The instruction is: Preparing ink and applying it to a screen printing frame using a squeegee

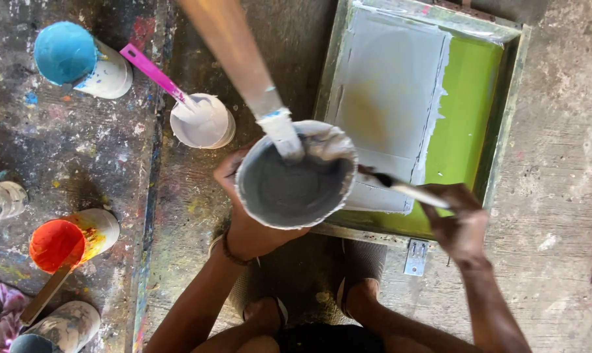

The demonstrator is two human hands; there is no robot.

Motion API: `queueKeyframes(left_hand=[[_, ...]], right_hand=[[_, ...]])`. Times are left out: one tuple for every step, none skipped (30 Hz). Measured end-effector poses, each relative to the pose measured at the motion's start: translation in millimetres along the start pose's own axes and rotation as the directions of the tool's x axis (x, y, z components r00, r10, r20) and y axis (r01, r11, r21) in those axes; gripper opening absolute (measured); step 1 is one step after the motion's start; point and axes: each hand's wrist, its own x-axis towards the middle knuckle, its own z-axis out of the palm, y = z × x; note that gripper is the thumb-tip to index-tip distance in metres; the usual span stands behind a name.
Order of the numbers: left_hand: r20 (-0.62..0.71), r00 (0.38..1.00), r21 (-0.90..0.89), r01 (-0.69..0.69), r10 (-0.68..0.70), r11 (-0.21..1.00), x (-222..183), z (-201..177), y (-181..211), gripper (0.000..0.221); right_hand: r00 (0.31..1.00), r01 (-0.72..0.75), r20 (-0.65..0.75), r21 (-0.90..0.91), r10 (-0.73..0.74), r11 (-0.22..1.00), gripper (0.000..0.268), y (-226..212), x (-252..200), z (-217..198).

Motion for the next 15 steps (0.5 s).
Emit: queueKeyframes(left_hand=[[0.042,0.999,-0.019,0.027,-0.026,0.999,10.1,-7.4,16.9,0.120],[0.085,0.995,-0.036,0.057,-0.054,0.998,18.4,-16.0,34.2,0.126],[0.088,0.995,-0.034,0.060,-0.057,0.998,16.4,-16.0,35.6,0.126],[0.077,0.995,-0.019,0.071,-0.069,0.997,16.6,-15.1,36.4,0.124],[0.067,0.994,-0.004,0.082,-0.082,0.997,17.0,-14.4,37.2,0.122],[0.067,0.994,-0.004,0.083,-0.083,0.997,16.8,-13.6,36.9,0.122],[0.065,0.994,0.008,0.082,-0.083,0.997,16.5,-13.1,36.5,0.122],[0.061,0.995,0.019,0.081,-0.082,0.997,16.4,-12.5,35.8,0.123],[0.060,0.995,0.019,0.081,-0.082,0.997,14.9,-13.1,34.4,0.123],[0.063,0.995,0.059,0.074,-0.078,0.996,13.2,-13.9,33.0,0.123],[0.067,0.995,0.098,0.067,-0.074,0.993,11.6,-14.8,31.5,0.123],[0.066,0.995,0.099,0.070,-0.077,0.993,10.8,-15.2,29.9,0.123],[0.082,0.995,0.170,0.050,-0.064,0.984,10.0,-15.6,28.4,0.120],[0.099,0.994,0.237,0.027,-0.052,0.971,9.5,-15.1,26.8,0.117],[0.099,0.994,0.236,0.029,-0.053,0.971,10.4,-14.7,27.8,0.117]], right_hand=[[0.995,0.086,-0.024,-0.345,-0.100,0.935,0.018,-2.9,2.6,9.5],[0.980,0.148,-0.007,-0.644,-0.199,0.751,0.023,-6.5,3.3,19.9],[0.981,0.146,-0.007,-0.642,-0.196,0.753,0.023,-7.5,2.3,28.8],[0.979,0.140,-0.011,-0.691,-0.204,0.710,0.020,-7.9,4.5,36.8],[0.977,0.133,-0.016,-0.736,-0.212,0.664,0.018,-8.6,6.8,45.0],[0.977,0.132,-0.015,-0.736,-0.211,0.664,0.018,-8.3,7.0,50.0],[0.971,0.136,-0.034,-0.737,-0.238,0.662,0.013,-8.2,7.0,55.3],[0.963,0.142,-0.052,-0.738,-0.265,0.660,0.008,-7.8,7.9,60.5],[0.963,0.143,-0.051,-0.738,-0.266,0.660,0.008,-7.8,8.7,62.8],[0.965,0.126,-0.062,-0.746,-0.256,0.654,0.010,-7.7,9.6,65.4],[0.966,0.110,-0.072,-0.754,-0.247,0.648,0.012,-7.7,10.6,68.0],[0.967,0.111,-0.069,-0.753,-0.245,0.649,0.012,-3.7,10.9,70.9],[0.968,0.108,-0.065,-0.760,-0.241,0.640,0.011,0.4,11.1,73.8],[0.970,0.106,-0.061,-0.769,-0.237,0.630,0.010,4.8,11.6,75.7],[0.970,0.106,-0.060,-0.770,-0.236,0.630,0.010,5.0,8.6,76.4]])
